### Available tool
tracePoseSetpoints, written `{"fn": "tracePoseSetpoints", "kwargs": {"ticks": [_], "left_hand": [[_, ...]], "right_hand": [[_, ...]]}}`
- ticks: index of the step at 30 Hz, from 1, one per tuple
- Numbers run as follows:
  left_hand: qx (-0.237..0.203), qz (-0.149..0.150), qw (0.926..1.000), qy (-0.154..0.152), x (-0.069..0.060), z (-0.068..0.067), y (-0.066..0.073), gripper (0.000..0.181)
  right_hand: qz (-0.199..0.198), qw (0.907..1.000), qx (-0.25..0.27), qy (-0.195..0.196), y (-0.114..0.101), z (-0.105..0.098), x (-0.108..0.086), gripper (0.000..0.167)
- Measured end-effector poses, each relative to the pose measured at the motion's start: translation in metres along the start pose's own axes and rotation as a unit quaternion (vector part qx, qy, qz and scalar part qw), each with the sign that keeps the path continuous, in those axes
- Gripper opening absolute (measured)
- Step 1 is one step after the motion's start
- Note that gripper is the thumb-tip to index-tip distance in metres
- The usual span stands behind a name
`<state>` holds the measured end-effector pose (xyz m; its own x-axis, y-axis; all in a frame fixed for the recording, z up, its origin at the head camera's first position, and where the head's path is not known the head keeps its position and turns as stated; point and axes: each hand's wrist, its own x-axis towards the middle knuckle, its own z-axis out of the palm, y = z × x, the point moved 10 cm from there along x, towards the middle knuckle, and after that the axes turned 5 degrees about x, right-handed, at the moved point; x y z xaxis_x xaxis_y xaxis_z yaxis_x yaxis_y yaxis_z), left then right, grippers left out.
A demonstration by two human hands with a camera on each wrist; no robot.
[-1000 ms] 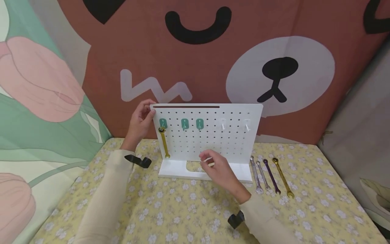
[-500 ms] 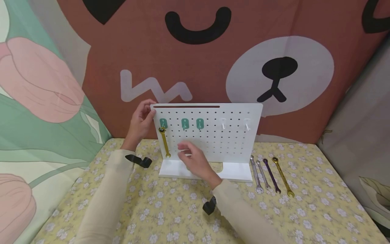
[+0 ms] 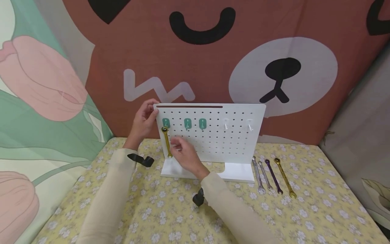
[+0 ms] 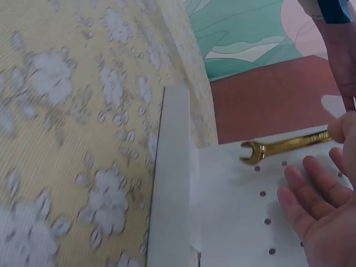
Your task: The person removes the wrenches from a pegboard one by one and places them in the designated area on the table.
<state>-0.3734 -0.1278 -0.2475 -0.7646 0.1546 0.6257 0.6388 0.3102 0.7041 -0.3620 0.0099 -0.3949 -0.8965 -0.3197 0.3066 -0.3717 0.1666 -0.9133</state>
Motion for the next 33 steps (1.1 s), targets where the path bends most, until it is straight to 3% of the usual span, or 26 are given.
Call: {"fn": "tracePoseSetpoints", "kwargs": {"ticks": [10,21,29,33], "left_hand": [[-0.01,0.015,0.9998,-0.003,0.004,-0.001,0.002,0.028],[-0.01,0.005,0.9999,-0.01,0.002,0.002,0.0,0.028],[-0.01,0.008,0.9999,-0.01,0.0,0.001,0.001,0.027],[-0.013,0.012,0.9998,-0.01,0.001,0.001,0.001,0.027]], "right_hand": [[-0.016,0.9998,-0.005,0.009,-0.001,0.012,0.013,0.032],[-0.014,0.9994,-0.022,0.025,0.001,0.009,0.008,0.015],[0.038,0.9952,0.089,-0.016,0.005,0.015,-0.001,0.023],[0.048,0.9921,0.111,-0.032,0.0,0.017,-0.004,0.029]]}}
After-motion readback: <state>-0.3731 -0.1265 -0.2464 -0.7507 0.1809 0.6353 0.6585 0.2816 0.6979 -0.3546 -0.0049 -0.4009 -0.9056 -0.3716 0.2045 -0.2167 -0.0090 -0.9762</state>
